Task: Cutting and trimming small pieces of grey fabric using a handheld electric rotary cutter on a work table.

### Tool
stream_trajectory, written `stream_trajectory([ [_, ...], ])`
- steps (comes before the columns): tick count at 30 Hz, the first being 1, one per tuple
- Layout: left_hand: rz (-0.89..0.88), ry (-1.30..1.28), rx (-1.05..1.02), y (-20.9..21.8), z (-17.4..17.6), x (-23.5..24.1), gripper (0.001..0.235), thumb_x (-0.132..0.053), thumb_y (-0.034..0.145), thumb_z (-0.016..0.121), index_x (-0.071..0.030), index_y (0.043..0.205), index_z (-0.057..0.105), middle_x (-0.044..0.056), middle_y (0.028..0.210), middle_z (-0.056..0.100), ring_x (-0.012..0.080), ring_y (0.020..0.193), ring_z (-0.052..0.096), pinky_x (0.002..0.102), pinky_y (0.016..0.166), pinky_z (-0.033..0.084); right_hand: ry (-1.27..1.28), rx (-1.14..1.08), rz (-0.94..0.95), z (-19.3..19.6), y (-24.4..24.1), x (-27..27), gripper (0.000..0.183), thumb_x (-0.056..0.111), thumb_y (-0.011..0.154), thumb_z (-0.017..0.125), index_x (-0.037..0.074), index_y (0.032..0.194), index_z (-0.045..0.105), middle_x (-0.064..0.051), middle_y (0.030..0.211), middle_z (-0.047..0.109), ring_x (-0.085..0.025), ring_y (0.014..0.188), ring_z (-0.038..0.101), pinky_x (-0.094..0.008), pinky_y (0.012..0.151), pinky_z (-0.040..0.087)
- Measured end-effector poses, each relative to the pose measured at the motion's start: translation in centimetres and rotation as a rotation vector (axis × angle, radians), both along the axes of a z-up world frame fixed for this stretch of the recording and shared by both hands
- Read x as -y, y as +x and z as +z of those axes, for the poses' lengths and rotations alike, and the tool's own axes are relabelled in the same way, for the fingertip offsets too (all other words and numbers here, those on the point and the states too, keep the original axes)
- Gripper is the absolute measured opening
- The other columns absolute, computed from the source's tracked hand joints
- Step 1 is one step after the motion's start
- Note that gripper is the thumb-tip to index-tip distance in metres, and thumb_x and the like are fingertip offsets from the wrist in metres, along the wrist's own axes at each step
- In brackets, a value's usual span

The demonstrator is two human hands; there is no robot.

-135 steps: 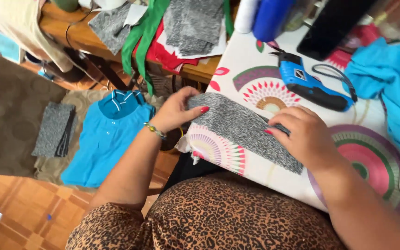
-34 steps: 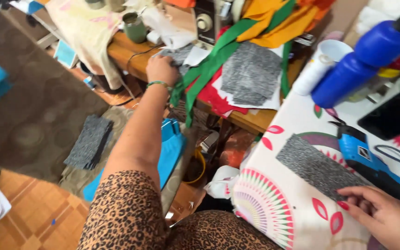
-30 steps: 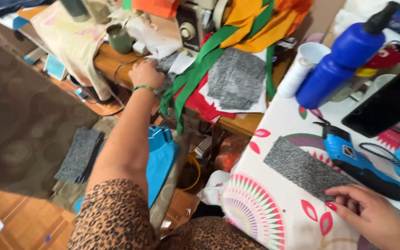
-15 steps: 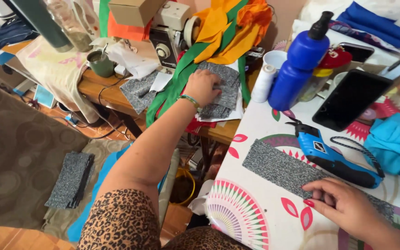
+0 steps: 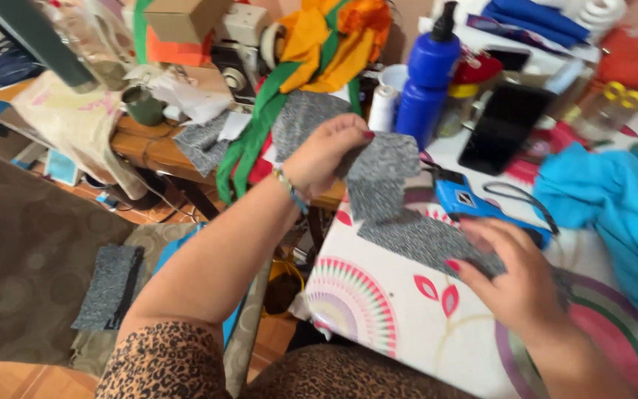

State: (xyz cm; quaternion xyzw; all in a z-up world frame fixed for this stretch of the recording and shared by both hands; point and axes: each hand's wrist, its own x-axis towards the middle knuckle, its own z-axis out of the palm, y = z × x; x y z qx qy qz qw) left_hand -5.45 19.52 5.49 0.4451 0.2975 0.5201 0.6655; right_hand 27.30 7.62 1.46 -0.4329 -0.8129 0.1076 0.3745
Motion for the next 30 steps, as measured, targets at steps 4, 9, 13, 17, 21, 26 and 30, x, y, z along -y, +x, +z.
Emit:
stream_trajectory([
  [4,0.043,0.035,0.134,6.3,-4.8,6.1,0.011,-0.013,0.093,0.071,-0.008,0.094,0.061,0.004,0.071,0.064,0.0149,0.059,0.067,0.024,0.051,0.052,-0.537,-0.614,0.292,-3.6,-0.8,0.2,0.103,0.007,0.069,0.087,0.005,0.158,0.035,-0.012,0.147,0.056,-0.021,0.133,0.055,-0.044,0.117,0.042],
  [9,0.201,0.178,-0.099,9.3,-6.8,13.6,0.026,-0.016,0.095,0.076,-0.004,0.113,0.061,0.004,0.092,0.066,0.0109,0.081,0.064,0.021,0.067,0.055,-0.639,-0.811,0.46,-7.0,0.4,-1.4,0.076,-0.01,0.078,0.074,0.004,0.148,0.047,-0.009,0.125,0.069,-0.017,0.111,0.069,-0.037,0.096,0.06],
  [13,0.454,0.655,-0.68,9.4,-4.3,17.2,0.057,-0.031,0.09,0.077,-0.004,0.135,0.055,0.023,0.13,0.059,0.0449,0.123,0.06,0.052,0.103,0.052,-0.629,-0.707,0.374,-4.0,-0.6,0.1,0.055,-0.006,0.089,0.068,0.001,0.142,0.056,-0.011,0.124,0.071,-0.015,0.114,0.067,-0.039,0.103,0.056],
  [17,0.333,0.626,-0.761,10.2,-4.5,18.8,0.073,-0.04,0.083,0.08,-0.003,0.141,0.056,0.027,0.126,0.065,0.0467,0.118,0.064,0.056,0.102,0.053,-0.678,-0.536,0.393,-5.8,0.9,-0.3,0.047,-0.003,0.088,0.069,0.0,0.134,0.065,-0.012,0.117,0.076,-0.014,0.111,0.066,-0.038,0.1,0.054],
  [21,0.246,0.191,-0.469,9.5,-8.4,17.0,0.026,-0.015,0.094,0.071,-0.006,0.117,0.075,0.015,0.097,0.078,0.0191,0.096,0.072,0.039,0.088,0.059,-0.791,-0.376,0.278,-4.6,2.0,-0.4,0.039,-0.006,0.088,0.063,-0.003,0.126,0.072,-0.022,0.109,0.08,-0.027,0.105,0.074,-0.047,0.101,0.054],
  [26,0.207,-0.098,-0.253,6.8,-7.4,17.6,0.015,-0.016,0.09,0.081,-0.002,0.09,0.074,0.011,0.072,0.075,0.0123,0.067,0.071,0.026,0.061,0.059,-0.866,-0.319,0.164,-1.9,3.3,0.0,0.048,-0.003,0.086,0.069,-0.006,0.133,0.065,-0.013,0.113,0.07,-0.019,0.107,0.059,-0.04,0.098,0.051],
  [30,0.313,0.12,-0.753,4.5,-9.6,16.3,0.018,-0.022,0.085,0.085,-0.006,0.088,0.076,0.008,0.061,0.07,0.0093,0.06,0.059,0.027,0.054,0.052,-0.937,-0.013,0.178,-1.7,2.9,-0.8,0.04,0.002,0.086,0.076,-0.001,0.125,0.069,-0.006,0.094,0.071,-0.012,0.089,0.062,-0.032,0.078,0.059],
])
